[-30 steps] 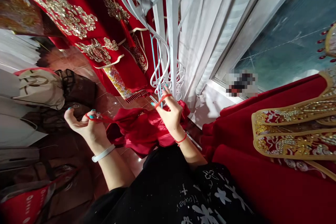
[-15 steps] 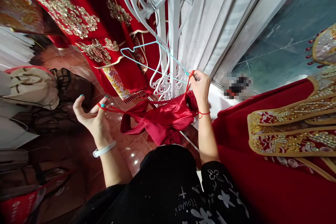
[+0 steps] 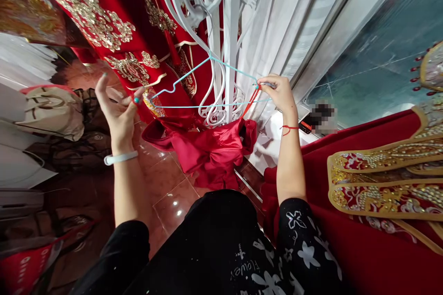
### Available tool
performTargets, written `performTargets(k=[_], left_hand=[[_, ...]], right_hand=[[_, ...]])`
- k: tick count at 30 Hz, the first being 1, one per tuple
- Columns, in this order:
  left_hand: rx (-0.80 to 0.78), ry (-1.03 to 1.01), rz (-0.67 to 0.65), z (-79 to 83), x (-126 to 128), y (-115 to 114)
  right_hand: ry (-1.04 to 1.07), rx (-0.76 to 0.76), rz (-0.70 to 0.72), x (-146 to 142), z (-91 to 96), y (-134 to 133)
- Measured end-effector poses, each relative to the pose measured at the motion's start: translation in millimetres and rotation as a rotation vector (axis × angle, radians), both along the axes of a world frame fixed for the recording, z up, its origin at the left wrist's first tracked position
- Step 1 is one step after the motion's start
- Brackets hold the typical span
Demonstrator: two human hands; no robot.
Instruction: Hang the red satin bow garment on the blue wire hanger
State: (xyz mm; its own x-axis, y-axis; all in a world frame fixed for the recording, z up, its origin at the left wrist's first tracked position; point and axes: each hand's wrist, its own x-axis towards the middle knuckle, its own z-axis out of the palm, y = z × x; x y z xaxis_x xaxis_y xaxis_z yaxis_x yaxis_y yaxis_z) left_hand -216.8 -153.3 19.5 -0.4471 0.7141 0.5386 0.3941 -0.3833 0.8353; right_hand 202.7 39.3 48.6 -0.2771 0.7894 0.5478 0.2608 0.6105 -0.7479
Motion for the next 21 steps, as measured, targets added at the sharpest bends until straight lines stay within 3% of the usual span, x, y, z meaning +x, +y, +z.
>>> performTargets(k=[4, 8, 13, 18, 21], left_hand=[[-0.093, 0.04, -0.172, 19.6, 4, 32], [-0.23, 0.145, -0.307, 22.8, 17, 50], [-0.25, 0.351, -0.263, 19.4, 20, 56], [-0.139, 0.354, -0.306, 31.5, 16, 63], [-0.196, 0.396, -0.299, 32.2, 21, 64]], right_hand=[[-0.03, -0.018, 0.037, 0, 1.8, 11], [-0.059, 0.016, 0.011, -9, -8.6, 17], [-0.112, 0.127, -0.04, -15, -23.3, 19], [-0.171, 0.145, -0.043, -23, -25.0, 18], [-0.133, 0.153, -0.073, -25, -25.3, 15]])
